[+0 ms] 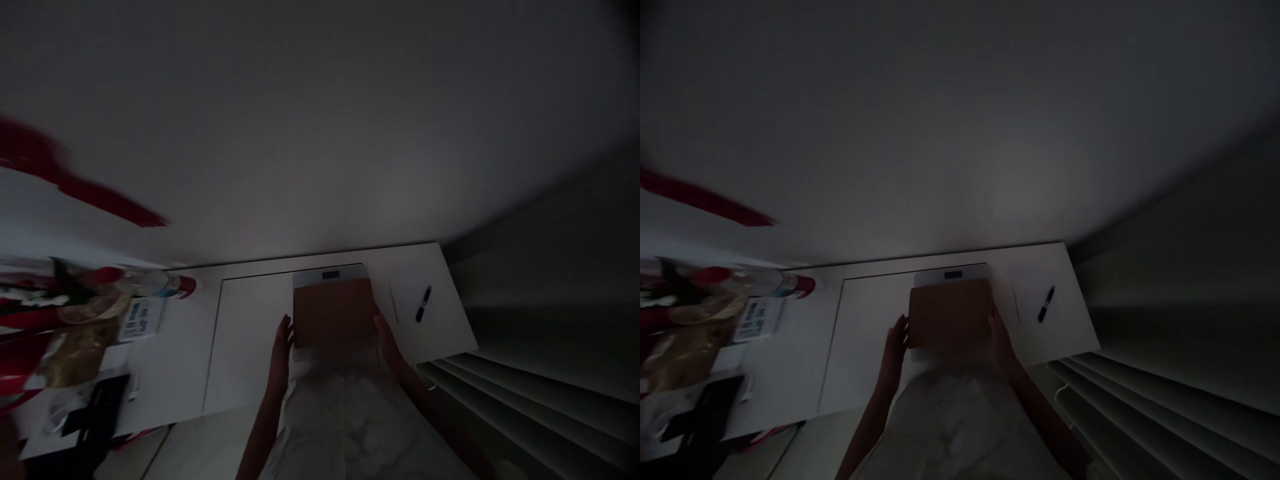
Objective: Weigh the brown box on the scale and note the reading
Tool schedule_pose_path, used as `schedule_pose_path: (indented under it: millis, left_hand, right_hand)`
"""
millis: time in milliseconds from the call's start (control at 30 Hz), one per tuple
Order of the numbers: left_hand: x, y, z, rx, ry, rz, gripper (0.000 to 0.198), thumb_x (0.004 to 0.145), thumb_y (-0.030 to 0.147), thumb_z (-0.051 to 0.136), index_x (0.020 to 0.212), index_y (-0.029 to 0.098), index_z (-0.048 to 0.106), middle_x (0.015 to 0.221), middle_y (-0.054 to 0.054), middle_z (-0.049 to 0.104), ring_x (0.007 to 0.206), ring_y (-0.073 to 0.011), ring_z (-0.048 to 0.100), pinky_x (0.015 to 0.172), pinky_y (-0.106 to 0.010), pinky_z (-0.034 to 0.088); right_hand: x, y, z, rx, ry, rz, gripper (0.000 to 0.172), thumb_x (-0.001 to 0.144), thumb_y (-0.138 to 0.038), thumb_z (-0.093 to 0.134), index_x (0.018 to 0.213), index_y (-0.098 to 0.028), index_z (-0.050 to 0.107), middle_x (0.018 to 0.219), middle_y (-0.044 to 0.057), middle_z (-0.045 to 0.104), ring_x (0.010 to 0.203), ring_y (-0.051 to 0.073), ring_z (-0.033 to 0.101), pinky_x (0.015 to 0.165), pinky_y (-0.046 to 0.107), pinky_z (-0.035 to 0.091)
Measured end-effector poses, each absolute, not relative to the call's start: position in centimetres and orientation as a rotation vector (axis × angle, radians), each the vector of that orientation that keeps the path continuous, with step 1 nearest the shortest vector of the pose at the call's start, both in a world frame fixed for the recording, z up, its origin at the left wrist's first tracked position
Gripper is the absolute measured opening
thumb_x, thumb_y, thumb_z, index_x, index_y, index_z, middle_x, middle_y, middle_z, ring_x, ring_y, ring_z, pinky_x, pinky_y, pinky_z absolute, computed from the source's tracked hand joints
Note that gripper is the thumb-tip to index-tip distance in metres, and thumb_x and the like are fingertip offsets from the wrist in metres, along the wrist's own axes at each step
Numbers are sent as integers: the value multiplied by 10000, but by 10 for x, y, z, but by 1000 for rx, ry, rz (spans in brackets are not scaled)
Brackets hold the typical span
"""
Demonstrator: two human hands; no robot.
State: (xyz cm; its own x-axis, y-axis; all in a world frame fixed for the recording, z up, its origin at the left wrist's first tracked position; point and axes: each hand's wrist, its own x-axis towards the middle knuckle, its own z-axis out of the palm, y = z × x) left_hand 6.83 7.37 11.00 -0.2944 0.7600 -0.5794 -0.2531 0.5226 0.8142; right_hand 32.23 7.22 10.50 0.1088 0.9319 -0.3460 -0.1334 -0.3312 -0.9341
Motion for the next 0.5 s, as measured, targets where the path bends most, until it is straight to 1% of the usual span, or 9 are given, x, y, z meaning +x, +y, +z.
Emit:
schedule_pose_path:
  millis: [100, 167, 300, 400, 467, 500]
  left_hand:
    - [83, 74, 122, 540, 1485, 1054, 662, 854, 655, 363, 1381, 274, 482, 1478, -72, 480, 1391, -239, 394, 1164, -432, 306]
    - [87, 73, 134, 624, 1487, 1059, 619, 852, 626, 417, 1365, 289, 501, 1448, -52, 514, 1388, -237, 397, 1167, -421, 299]
    - [67, 66, 154, 609, 1602, 1028, 636, 785, 627, 531, 1328, 296, 532, 1410, -51, 546, 1334, -270, 454, 1109, -426, 378]
    - [24, 53, 156, 542, 1705, 1052, 654, 741, 665, 528, 1269, 280, 564, 1353, -55, 584, 1261, -278, 512, 1013, -436, 465]
    - [-13, 40, 152, 524, 1839, 1091, 654, 668, 668, 576, 1207, 298, 585, 1292, -35, 613, 1201, -280, 543, 929, -433, 512]
    - [-32, 33, 149, 543, 1911, 1124, 667, 603, 659, 621, 1172, 313, 588, 1244, -21, 632, 1152, -281, 565, 893, -434, 525]
  right_hand:
    - [321, 75, 110, -1507, -910, 1368, 750, 817, -706, 525, 1454, -323, 420, 1493, 20, 445, 1427, 252, 331, 1204, 482, 213]
    - [321, 77, 114, -1511, -939, 1396, 750, 831, -695, 515, 1473, -327, 390, 1483, 28, 458, 1416, 255, 352, 1198, 483, 225]
    - [314, 81, 125, -1443, -1079, 1502, 779, 836, -676, 531, 1504, -329, 329, 1496, 42, 439, 1402, 266, 371, 1166, 487, 279]
    - [295, 86, 141, -1359, -1229, 1669, 844, 810, -677, 577, 1517, -308, 301, 1528, 58, 391, 1406, 289, 358, 1140, 487, 311]
    - [275, 91, 156, -1262, -1353, 1806, 862, 813, -654, 599, 1527, -293, 279, 1539, 63, 372, 1403, 298, 359, 1122, 474, 336]
    - [263, 94, 163, -1196, -1424, 1864, 865, 818, -634, 609, 1533, -294, 261, 1547, 59, 358, 1401, 298, 361, 1115, 464, 346]
